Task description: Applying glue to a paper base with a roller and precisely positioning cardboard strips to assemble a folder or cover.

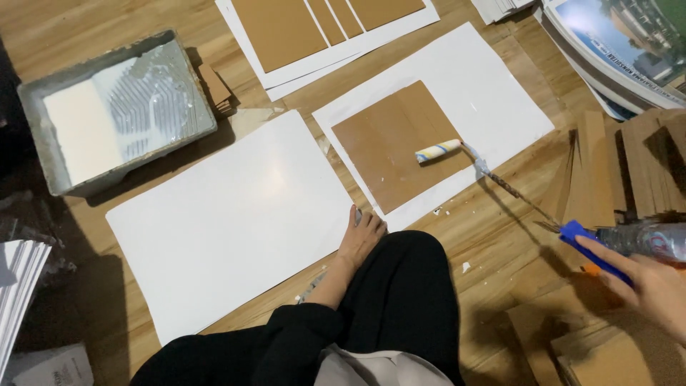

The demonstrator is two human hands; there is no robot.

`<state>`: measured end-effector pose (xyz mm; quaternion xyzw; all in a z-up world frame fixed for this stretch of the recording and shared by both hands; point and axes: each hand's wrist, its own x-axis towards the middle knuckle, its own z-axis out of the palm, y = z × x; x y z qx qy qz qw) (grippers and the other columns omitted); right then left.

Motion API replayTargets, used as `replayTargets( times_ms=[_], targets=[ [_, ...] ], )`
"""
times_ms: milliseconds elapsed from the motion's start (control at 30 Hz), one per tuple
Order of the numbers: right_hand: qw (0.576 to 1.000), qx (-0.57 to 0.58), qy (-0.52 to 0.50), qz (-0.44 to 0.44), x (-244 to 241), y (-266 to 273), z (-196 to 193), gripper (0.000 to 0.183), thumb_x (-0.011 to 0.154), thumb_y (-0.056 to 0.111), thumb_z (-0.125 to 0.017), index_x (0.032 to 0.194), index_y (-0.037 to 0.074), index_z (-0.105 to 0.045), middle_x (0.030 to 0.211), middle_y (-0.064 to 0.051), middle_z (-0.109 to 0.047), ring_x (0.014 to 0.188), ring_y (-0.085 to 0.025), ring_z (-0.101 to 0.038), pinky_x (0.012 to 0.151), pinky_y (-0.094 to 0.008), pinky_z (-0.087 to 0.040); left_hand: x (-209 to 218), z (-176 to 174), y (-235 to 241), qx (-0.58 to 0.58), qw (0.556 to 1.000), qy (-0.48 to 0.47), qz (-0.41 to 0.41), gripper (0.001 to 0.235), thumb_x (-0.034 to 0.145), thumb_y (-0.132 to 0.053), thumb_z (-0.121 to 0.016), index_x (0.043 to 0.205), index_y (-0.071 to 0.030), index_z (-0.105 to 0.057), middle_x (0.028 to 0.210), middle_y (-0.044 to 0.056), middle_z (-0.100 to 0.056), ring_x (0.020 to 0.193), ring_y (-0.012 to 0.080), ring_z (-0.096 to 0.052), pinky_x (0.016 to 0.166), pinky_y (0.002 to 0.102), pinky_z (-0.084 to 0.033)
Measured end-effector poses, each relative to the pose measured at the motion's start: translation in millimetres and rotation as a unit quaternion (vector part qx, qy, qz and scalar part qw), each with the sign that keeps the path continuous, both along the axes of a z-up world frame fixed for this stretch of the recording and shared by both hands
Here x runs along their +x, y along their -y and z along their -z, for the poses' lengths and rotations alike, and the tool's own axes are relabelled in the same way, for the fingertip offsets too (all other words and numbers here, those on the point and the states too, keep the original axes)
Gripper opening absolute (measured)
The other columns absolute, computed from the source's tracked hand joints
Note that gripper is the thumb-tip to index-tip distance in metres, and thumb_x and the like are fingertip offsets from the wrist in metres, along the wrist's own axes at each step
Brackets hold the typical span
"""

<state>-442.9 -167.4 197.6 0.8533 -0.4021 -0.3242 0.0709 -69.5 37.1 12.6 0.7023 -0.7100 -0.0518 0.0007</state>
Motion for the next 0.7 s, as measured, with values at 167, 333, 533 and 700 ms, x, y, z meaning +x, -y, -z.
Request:
replayTargets(
  times_ms=[167, 333, 533, 700],
  targets=[
    [0.998, 0.02, -0.052, 0.013, 107.4, 29.6, -17.5, 0.065, 0.086, 0.044, -0.035, 0.142, 0.052, -0.002, 0.07, -0.005, -0.07, 0.054, -0.023, -0.066, 0.054, -0.032, -0.049, 2.0, 4.2, 1.6, 0.025, 1.0, 0.01, 0.002, 0.031, 0.09, -0.025, -0.038, 0.113, -0.013, -0.053, 0.109, 0.011, -0.05, 0.106, 0.0305, -0.044, 0.101, 0.06, -0.019],
    [0.995, 0.076, 0.061, 0.02, 182.9, 57.1, -8.6, 0.054, 0.091, 0.036, -0.033, 0.141, 0.046, -0.014, 0.084, -0.019, -0.065, 0.067, -0.037, -0.062, 0.058, -0.042, -0.048, -1.5, 8.8, 3.2, 0.055, 0.998, 0.001, -0.015, 0.034, 0.09, -0.028, -0.034, 0.115, -0.013, -0.052, 0.111, 0.01, -0.049, 0.105, 0.0311, -0.045, 0.101, 0.065, -0.015],
    [0.999, 0.039, -0.011, 0.009, 126.9, 46.4, -17.9, 0.067, 0.089, 0.032, -0.039, 0.142, 0.051, -0.003, 0.055, -0.01, -0.06, 0.044, -0.023, -0.056, 0.047, -0.03, -0.039, 2.3, -16.6, 5.2, 0.133, 0.99, -0.04, -0.029, 0.04, 0.091, -0.039, -0.03, 0.118, -0.016, -0.049, 0.118, 0.011, -0.046, 0.111, 0.0322, -0.041, 0.102, 0.064, -0.009],
    [0.963, 0.178, 0.171, 0.105, -47.6, 50.4, 53.5, 0.062, 0.083, 0.023, -0.038, 0.141, 0.032, -0.016, 0.104, 0.012, -0.047, 0.083, -0.003, -0.05, 0.074, -0.019, -0.042, -0.1, -0.3, 0.8, 0.062, 0.998, -0.011, -0.025, 0.038, 0.091, -0.033, -0.032, 0.118, -0.014, -0.05, 0.112, 0.011, -0.049, 0.102, 0.0308, -0.046, 0.101, 0.063, -0.016]
  ],
)
